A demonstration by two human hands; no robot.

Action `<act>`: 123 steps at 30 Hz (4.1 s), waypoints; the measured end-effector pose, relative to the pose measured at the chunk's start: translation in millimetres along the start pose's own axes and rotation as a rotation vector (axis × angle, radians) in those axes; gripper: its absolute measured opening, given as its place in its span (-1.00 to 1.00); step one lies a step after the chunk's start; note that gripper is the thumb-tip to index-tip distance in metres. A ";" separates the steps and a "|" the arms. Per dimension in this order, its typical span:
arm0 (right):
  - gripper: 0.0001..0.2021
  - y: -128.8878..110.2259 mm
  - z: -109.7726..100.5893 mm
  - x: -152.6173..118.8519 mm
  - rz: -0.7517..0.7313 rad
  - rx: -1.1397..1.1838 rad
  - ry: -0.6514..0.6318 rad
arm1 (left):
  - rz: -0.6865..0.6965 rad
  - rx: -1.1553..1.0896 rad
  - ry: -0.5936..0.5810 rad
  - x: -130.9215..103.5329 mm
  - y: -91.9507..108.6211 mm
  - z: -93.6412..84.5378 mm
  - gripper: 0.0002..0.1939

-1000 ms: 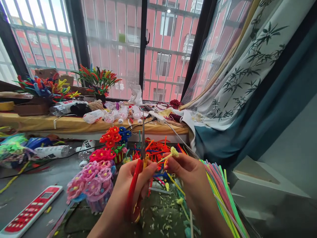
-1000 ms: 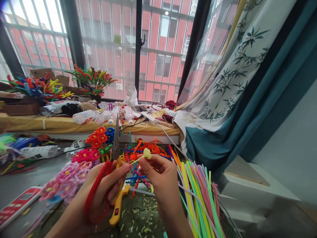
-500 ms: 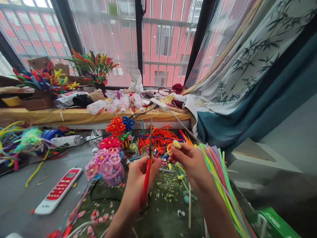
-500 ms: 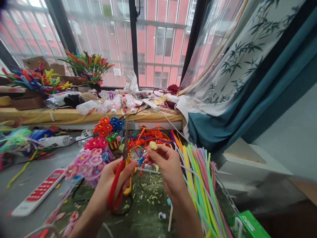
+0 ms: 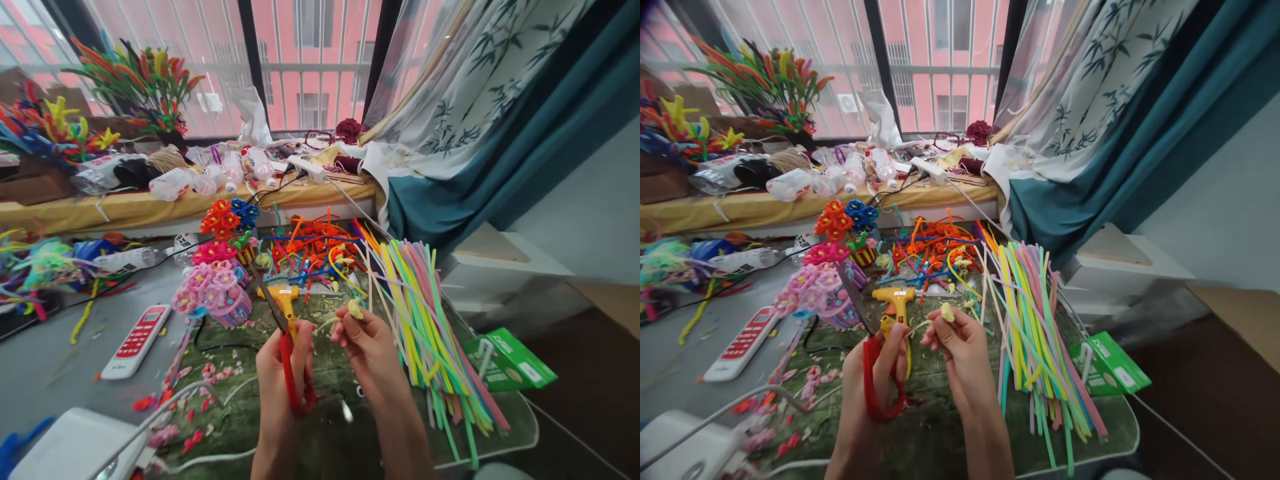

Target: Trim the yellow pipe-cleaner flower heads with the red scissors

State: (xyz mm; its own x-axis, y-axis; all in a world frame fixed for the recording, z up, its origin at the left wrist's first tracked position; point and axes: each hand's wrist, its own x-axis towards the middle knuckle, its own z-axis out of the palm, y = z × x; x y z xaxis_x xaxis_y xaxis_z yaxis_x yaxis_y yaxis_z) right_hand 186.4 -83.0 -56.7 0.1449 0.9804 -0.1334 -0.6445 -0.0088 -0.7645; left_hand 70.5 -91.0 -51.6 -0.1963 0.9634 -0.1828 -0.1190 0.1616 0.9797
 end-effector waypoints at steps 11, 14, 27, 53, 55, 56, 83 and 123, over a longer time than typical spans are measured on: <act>-0.79 -6.6 -1.3 5.7 -0.029 0.000 0.005 | 0.034 0.009 0.026 -4.1 8.5 9.9 -0.57; -0.77 -5.8 -1.7 8.8 -0.031 -0.018 0.008 | 0.049 0.026 0.050 -3.7 12.4 12.4 -0.66; -0.69 -12.4 -8.0 9.5 -0.247 -0.256 0.172 | 0.110 0.098 0.189 -2.9 18.4 18.8 -0.67; -0.82 -14.4 -5.7 26.4 -0.495 -0.277 0.307 | 0.213 0.429 0.034 -13.9 -35.5 -13.8 -0.52; -0.83 -15.6 -6.2 28.2 -0.505 -0.293 0.288 | 0.250 0.456 0.033 -15.0 -40.6 -16.2 -0.57; -0.84 -16.4 -6.2 28.8 -0.506 -0.298 0.280 | 0.270 0.464 0.023 -15.5 -42.0 -17.0 -0.60; -0.81 -19.0 3.8 30.6 -0.353 0.011 0.200 | 0.655 0.682 -0.051 -12.9 -67.0 -15.8 -0.78; -0.82 -15.5 -1.8 40.2 -0.297 0.007 0.200 | 0.259 0.542 -0.108 -13.4 -46.1 -21.0 -0.53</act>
State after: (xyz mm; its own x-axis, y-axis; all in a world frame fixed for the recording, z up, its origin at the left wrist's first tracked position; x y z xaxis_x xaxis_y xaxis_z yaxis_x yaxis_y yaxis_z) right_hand 203.6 -43.8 -51.4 0.4706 0.8819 -0.0274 -0.5571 0.2729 -0.7843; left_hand 58.2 -115.8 -96.0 -0.0497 0.9976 0.0487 0.4377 -0.0221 0.8989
